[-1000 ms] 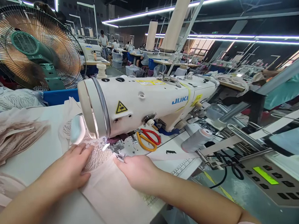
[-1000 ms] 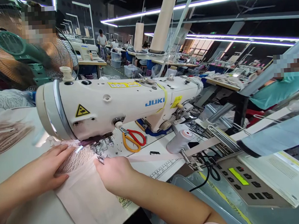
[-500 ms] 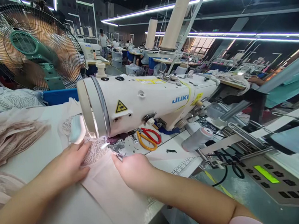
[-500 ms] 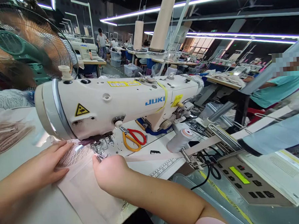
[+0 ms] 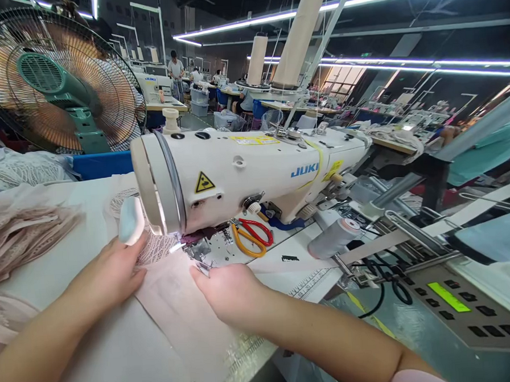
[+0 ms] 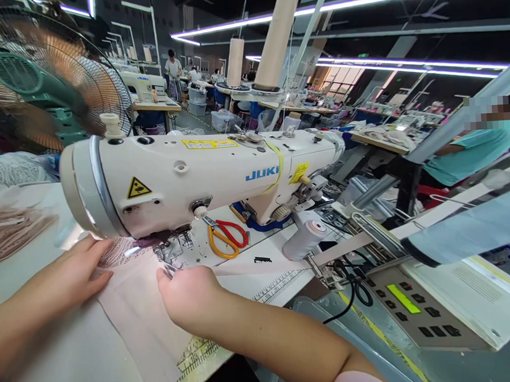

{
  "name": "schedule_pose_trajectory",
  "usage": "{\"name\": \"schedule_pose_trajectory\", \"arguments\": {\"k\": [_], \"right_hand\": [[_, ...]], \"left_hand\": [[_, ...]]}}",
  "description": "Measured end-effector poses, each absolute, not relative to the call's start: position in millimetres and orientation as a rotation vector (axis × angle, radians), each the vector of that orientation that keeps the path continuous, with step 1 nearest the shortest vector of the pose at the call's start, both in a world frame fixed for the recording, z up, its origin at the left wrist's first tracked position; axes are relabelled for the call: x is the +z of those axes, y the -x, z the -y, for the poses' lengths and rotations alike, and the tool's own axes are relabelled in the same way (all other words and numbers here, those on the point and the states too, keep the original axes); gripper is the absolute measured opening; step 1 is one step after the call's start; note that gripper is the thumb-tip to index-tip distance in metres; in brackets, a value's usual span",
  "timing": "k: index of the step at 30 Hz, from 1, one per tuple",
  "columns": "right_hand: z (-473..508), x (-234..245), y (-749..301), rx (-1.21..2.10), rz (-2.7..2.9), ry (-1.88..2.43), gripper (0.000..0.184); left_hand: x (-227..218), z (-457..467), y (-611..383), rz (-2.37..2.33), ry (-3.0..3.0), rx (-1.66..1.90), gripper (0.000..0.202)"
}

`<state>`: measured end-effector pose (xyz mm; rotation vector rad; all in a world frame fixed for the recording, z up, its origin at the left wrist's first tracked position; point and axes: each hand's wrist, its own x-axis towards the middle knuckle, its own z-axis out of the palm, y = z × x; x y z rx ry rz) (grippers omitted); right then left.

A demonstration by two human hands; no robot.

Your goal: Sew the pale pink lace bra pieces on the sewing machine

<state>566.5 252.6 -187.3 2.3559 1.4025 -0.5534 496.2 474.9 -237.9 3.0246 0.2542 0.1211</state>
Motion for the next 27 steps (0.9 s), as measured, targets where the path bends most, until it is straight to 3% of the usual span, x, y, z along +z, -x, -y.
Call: {"name": "schedule_pose_trajectory", "arguments": {"k": [5,10,13,17,27], "right_hand": [[-223.0,-190.8,-569.8,-0.409,-1.611,-2.422,0.059],[-187.6,-198.3,-573.0,-0.308,-1.815,-2.424,0.032],[-177.1,-200.6,-573.1,-0.302,-1.863,-2.393,0.030],[-173.0,-203.5,-572.9,-0.278,-1.879,-2.384,0.031],[-184.2,-204.6,-575.0,-0.299,-1.876,-2.357,0.038]], "left_hand": [[-218.2,-425.7,-488.3,-0.274,-3.153,0.052,0.039],[-215.5,-362.4,-475.9,0.113,-3.118,-0.421,0.042],[-218.2,-352.9,-472.2,0.031,-3.008,-0.595,0.064],[-222.0,-363.1,-472.9,0.054,-3.002,-0.583,0.073],[-217.8,-381.3,-474.2,0.105,-3.036,-0.419,0.066]]}}
